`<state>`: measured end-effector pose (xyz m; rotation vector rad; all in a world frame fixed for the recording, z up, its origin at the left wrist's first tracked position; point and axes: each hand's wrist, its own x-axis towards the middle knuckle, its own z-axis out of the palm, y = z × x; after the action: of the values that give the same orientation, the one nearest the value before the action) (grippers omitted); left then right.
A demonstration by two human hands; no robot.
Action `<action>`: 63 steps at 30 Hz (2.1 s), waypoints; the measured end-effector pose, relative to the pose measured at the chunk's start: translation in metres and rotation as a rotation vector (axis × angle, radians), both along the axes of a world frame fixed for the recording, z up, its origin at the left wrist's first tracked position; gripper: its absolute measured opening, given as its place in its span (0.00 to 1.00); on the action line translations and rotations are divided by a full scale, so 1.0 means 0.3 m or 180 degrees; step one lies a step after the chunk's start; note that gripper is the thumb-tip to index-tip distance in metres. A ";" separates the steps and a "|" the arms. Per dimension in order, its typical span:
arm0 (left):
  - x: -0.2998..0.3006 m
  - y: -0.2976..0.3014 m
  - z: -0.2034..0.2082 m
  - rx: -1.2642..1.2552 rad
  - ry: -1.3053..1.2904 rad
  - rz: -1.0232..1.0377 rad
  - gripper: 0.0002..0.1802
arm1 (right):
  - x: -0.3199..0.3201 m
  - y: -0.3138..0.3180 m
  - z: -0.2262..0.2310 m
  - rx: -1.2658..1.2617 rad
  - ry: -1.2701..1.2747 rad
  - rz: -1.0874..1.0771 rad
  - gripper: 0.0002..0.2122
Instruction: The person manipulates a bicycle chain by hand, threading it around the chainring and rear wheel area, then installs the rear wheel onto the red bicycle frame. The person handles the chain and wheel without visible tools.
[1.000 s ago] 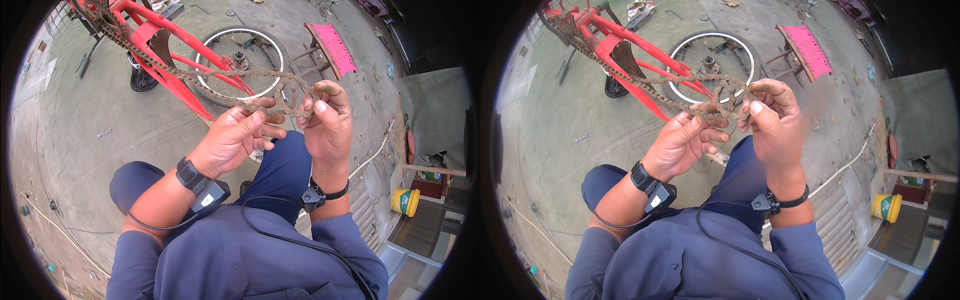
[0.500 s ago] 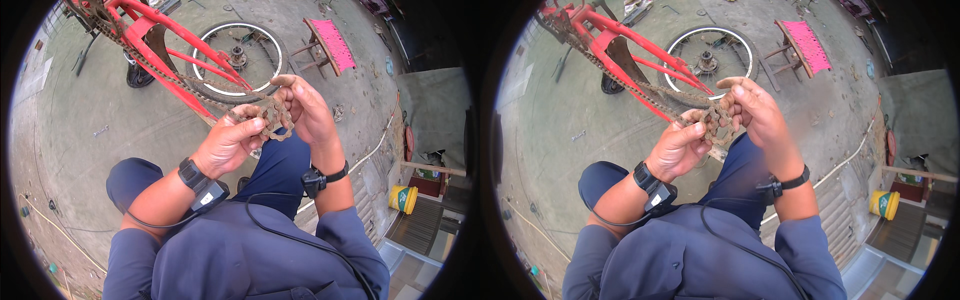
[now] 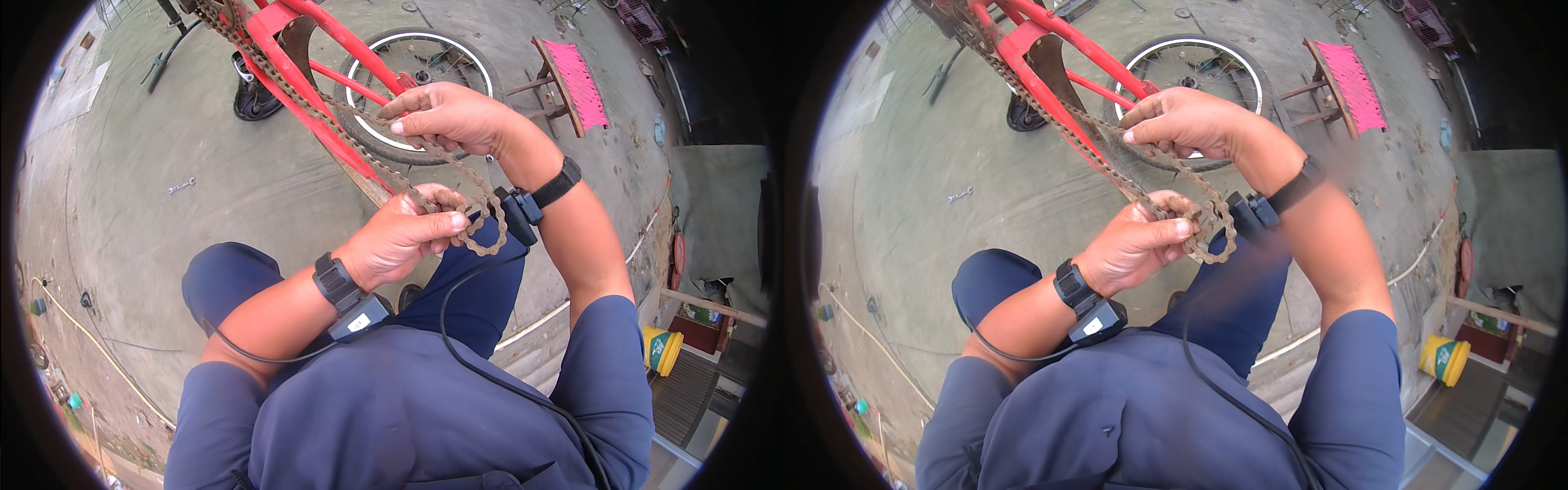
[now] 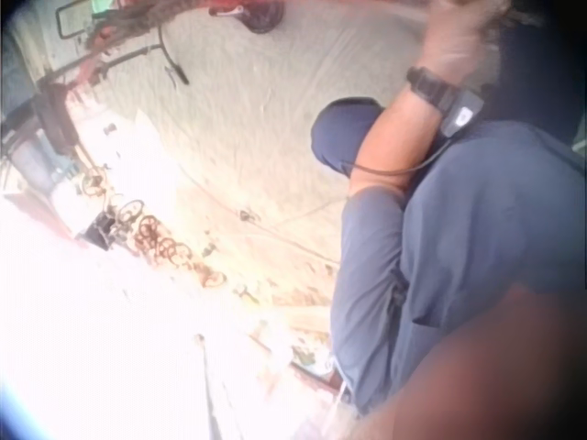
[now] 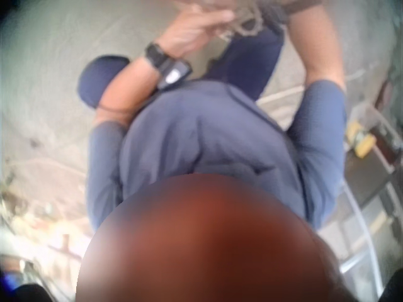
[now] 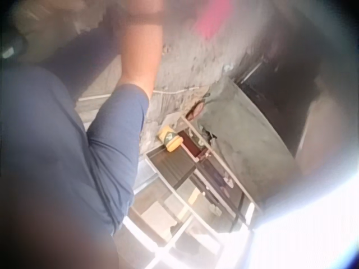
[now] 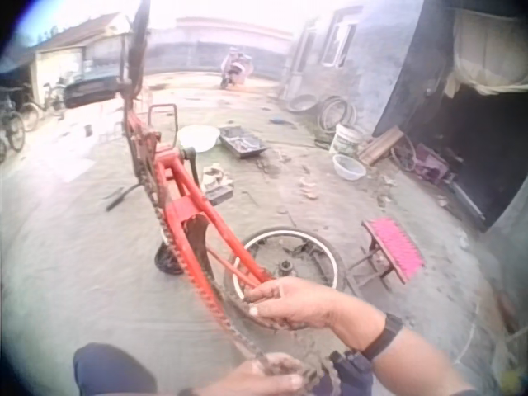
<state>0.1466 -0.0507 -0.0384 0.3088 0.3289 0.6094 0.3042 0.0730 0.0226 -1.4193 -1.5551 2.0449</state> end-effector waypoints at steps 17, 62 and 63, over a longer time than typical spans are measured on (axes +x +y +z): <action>0.008 0.027 -0.116 -0.0119 0.0302 0.0385 0.08 | 0.116 -0.041 0.030 0.0117 0.0479 -0.0642 0.10; -0.032 0.134 -0.083 -0.0555 -0.0342 0.1280 0.17 | 0.064 -0.267 0.104 0.0811 0.1786 -0.1654 0.07; -0.033 0.135 -0.073 -0.0527 -0.0424 0.1281 0.18 | 0.050 -0.268 0.092 0.0818 0.1836 -0.1765 0.06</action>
<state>0.1366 -0.0103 -0.0602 0.0397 0.3130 0.9874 0.3192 -0.0075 0.0501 -0.9095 -0.9949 1.6381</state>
